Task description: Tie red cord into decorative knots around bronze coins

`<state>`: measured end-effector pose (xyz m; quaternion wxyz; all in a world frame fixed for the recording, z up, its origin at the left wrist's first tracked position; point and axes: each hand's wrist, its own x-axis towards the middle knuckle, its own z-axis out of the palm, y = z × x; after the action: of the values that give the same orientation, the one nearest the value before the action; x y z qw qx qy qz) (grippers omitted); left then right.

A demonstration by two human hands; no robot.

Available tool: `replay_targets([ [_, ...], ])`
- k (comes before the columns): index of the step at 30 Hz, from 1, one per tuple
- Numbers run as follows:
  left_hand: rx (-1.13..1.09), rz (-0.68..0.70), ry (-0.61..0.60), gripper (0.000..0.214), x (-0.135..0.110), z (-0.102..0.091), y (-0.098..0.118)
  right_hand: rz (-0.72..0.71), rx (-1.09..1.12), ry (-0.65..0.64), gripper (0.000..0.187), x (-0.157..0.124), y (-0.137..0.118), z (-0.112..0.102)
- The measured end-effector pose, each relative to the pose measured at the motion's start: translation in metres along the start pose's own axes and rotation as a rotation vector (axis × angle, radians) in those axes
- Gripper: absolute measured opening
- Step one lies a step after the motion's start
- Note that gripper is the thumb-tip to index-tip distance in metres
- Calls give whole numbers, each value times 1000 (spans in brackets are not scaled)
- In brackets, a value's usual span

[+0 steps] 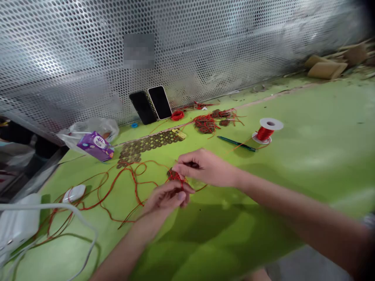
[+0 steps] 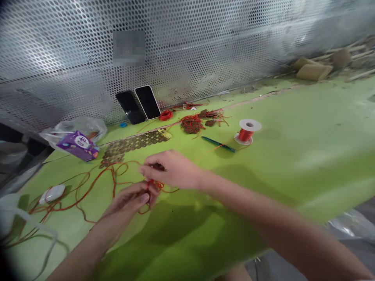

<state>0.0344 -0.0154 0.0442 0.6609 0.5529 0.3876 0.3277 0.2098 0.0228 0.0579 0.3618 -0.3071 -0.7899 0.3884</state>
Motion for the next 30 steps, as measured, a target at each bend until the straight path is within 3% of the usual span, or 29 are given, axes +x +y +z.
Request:
replay_targets([
  [4,-67,-8,111,8,0,2,-1,-29,-147,24,21,-7,1,2],
  [7,-235,-6,189,21,-2,-1,-1,-34,-234,38,21,-13,4,5],
  [13,-515,-61,217,29,-9,-2,10,36,-295,-131,18,-17,15,12],
  [15,-443,-40,289,37,-8,-3,10,50,-331,-148,19,-17,17,14],
  [18,-139,-56,350,49,-7,-5,6,51,-356,-87,18,-19,14,14],
  [21,173,-87,284,51,-8,-5,-2,33,-323,57,14,-21,11,12],
  [23,230,-82,223,48,-10,-3,-6,15,-292,142,11,-20,13,9],
  [27,-49,-62,85,55,-10,-1,-4,100,-306,128,15,-17,23,6],
  [30,-297,35,101,58,-6,-3,3,192,-389,45,16,-16,29,8],
])
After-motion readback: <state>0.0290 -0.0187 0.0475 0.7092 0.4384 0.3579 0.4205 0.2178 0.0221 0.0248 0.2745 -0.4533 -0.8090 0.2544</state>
